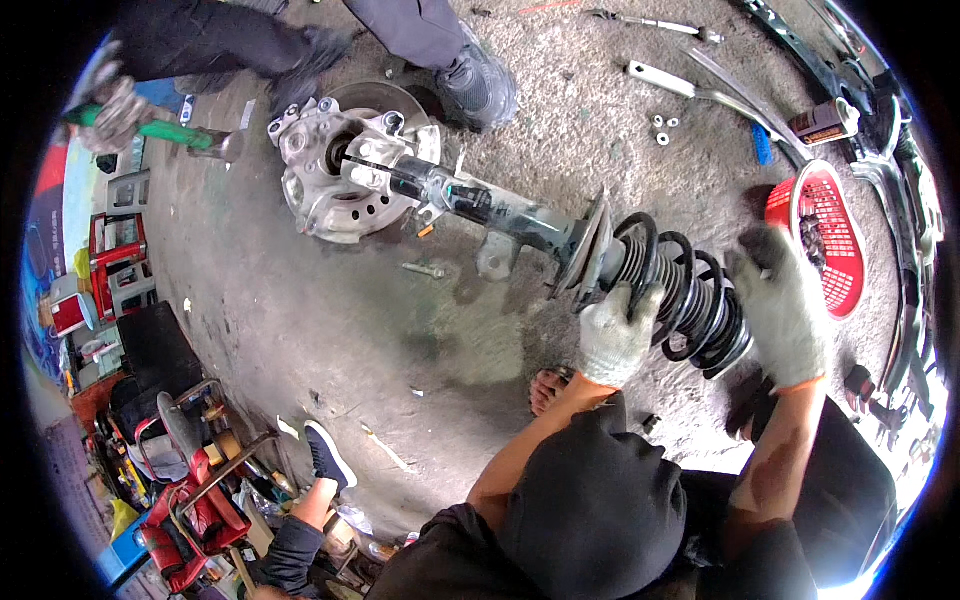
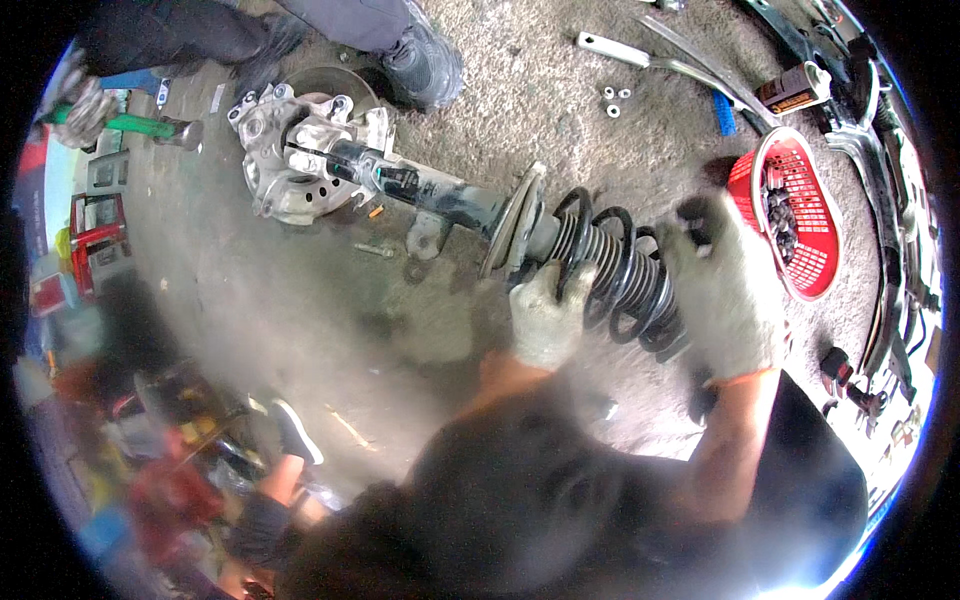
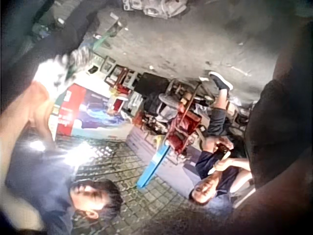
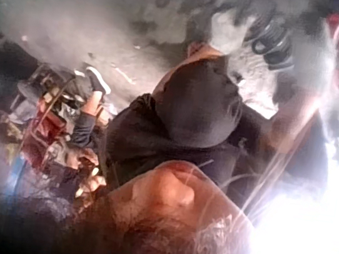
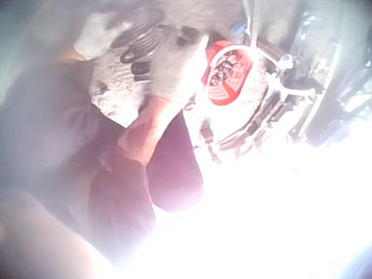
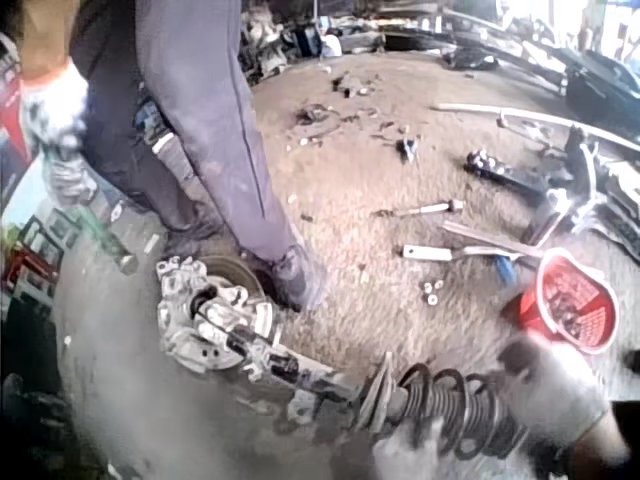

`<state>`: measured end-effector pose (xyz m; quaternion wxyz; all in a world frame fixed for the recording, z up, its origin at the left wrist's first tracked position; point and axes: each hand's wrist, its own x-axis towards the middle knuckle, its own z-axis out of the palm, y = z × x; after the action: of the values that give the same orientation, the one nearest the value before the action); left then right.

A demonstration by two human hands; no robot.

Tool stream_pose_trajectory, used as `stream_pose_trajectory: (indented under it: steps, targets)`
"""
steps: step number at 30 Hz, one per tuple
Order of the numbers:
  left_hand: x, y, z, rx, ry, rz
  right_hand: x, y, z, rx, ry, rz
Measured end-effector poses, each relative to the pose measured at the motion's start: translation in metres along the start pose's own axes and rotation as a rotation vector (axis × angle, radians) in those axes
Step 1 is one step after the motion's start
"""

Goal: The person works on a car suspension assembly, specifically a strut and brake disc. They use a hammer to strike the assembly and a cloth to wipe the brake disc. Another person assists by holding the assembly and using a tool.

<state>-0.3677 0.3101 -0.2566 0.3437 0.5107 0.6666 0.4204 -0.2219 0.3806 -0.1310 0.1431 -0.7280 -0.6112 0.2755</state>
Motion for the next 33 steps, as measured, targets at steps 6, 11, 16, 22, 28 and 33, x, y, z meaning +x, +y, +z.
stream_pose_trajectory:
  steps: [6,11,16,22,28,33]
  targets:
    - [-0.003,-0.005,0.001,0.082,0.064,-0.027,0.088,0.03,0.015,-0.424,-0.449,-0.315]
    - [-0.005,0.004,0.004,0.053,-0.017,-0.036,0.025,0.097,-0.009,-0.399,-0.49,-0.771]
    - [-0.005,0.004,0.002,0.144,0.059,-0.05,0.039,0.119,0.005,-0.154,-0.344,-1.358]
    - [-0.005,-0.01,0.008,0.176,0.149,-0.004,0.057,0.12,0.012,-0.033,-0.74,-1.211]
    - [-0.002,0.011,0.011,0.308,0.121,-0.076,0.045,0.12,0.032,-0.01,-0.53,-1.079]
    - [0.0,0.024,0.009,0.32,0.066,-0.153,0.053,0.119,0.041,-0.001,-0.649,-1.093]
